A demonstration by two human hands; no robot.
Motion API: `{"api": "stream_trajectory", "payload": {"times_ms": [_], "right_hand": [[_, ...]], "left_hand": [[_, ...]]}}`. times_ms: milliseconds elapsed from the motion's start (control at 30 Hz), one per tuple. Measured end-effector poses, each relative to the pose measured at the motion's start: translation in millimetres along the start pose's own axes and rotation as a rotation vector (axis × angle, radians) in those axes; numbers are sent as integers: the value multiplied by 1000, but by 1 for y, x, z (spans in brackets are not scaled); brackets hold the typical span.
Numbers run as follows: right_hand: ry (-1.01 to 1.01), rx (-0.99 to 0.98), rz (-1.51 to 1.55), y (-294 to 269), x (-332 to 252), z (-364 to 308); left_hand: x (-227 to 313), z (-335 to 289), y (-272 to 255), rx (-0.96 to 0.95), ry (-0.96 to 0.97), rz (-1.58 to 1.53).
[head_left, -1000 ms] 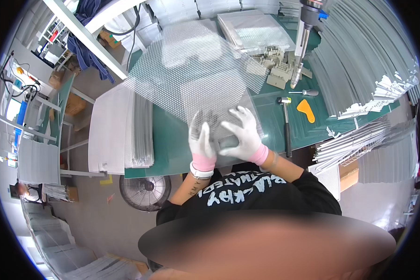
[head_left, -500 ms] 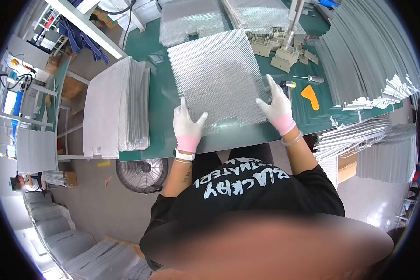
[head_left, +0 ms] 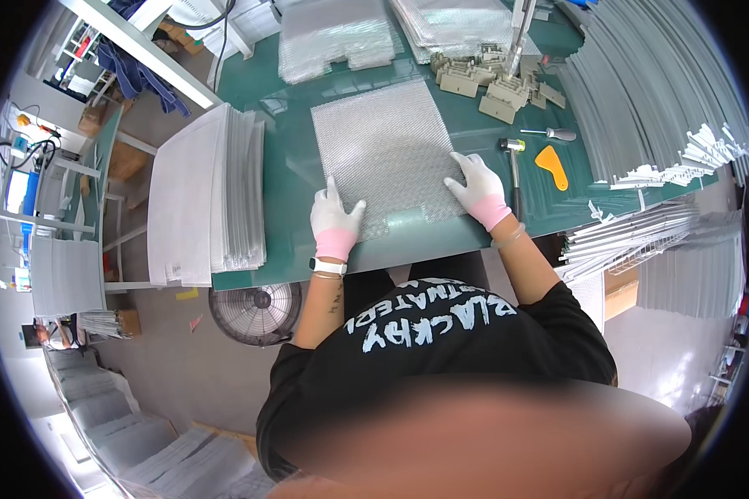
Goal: Assembling metal frames onto mesh filter pads using a power drill and hammer at a factory workstation.
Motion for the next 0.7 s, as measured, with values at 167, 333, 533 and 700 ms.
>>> {"api": "stream_trajectory", "payload": {"times_ms": [167,333,533,700], "right_hand": [[6,-71,-32,5,-2,-1],[0,-64,-18,2,-1,1],[7,-140,-14,2,10,14],[-1,134,-264,-52,52,101]], "left_hand": [[-4,3,2,-28,2,-8],[1,5,0,-44,5,16],[12,14,-17,-142,-80,121],[8,25,14,-220,382,283]]}}
Point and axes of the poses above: each hand's wrist, its own z-axis towards the middle knuckle, its own y-axis out of the palm, x = y × z, the point moved 9 cm from there along z, towards the middle knuckle, and after that the axes turned 3 degrees about y, right-handed, at the moved point
